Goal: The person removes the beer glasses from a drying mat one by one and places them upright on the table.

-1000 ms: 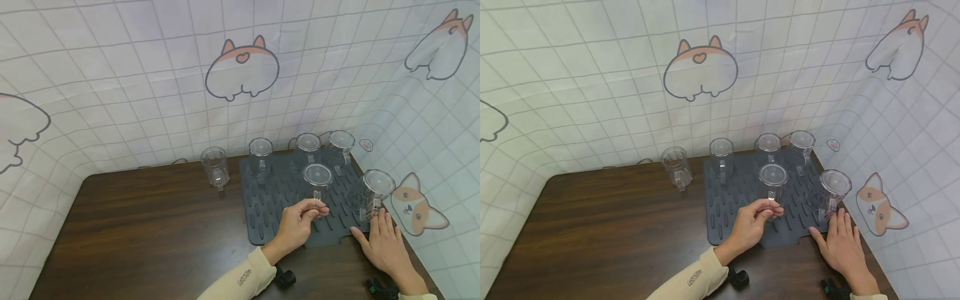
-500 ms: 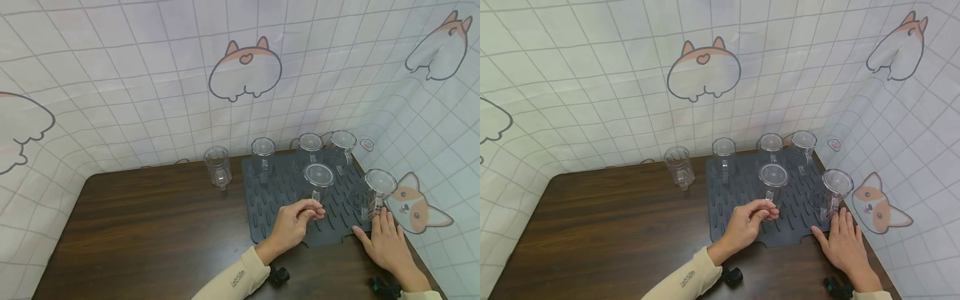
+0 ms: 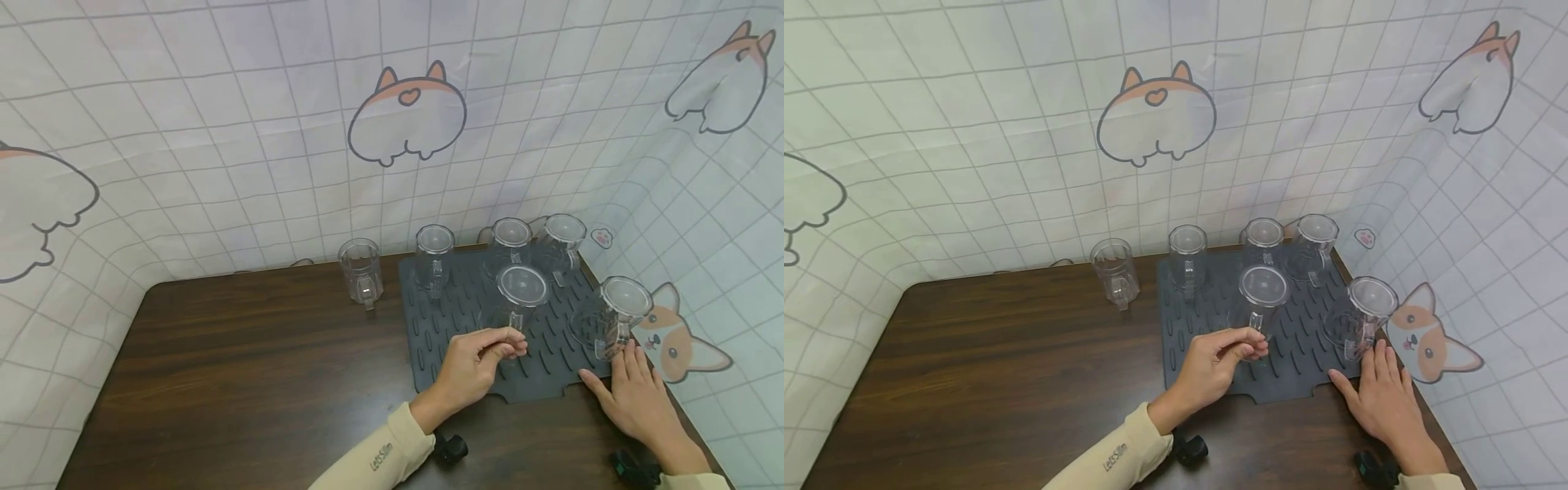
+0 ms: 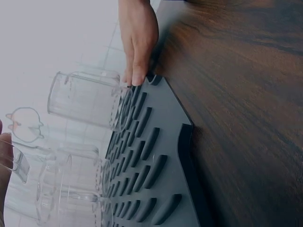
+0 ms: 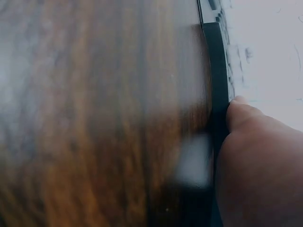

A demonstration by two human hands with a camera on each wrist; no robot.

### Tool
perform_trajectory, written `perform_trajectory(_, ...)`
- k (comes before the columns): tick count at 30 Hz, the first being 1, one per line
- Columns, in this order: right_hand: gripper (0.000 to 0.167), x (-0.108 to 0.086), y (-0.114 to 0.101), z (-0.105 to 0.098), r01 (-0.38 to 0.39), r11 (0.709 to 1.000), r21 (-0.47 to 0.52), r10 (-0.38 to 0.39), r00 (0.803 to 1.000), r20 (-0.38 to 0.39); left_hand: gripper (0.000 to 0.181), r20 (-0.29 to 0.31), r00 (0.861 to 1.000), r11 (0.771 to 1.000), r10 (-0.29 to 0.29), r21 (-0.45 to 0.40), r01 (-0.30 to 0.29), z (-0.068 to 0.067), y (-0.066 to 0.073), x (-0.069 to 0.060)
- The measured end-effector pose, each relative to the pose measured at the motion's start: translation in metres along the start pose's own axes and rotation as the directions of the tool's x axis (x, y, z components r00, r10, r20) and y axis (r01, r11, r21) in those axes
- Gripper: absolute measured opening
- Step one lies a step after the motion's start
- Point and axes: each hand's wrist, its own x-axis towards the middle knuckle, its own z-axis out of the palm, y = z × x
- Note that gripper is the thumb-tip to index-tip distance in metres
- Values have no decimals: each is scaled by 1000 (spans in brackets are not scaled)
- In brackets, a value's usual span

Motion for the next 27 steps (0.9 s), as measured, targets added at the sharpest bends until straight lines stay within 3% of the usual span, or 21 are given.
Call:
perform_trajectory(9,91,-1,8,-8,9,994,106,-12,1000,22,18,-20,998,993,59,103,-57,-9,4,-2)
perform_trajectory(11,90,-3,8,-12,3,994,105,-1,1000,-21,17,-21,997,986,79,146,-75,-10,4,-3)
perform_trajectory(14,87,-5,8,-17,-11,996,87,23,990,-143,15,-21,993,971,116,211,-109,-12,4,-3)
perform_trajectory(20,65,-8,10,-28,4,993,120,41,928,-369,12,-13,984,944,180,282,-169,-15,3,-4)
perform_trajectory(27,45,-7,9,-44,71,984,161,36,814,-580,13,-10,974,925,226,314,-211,-18,6,-3)
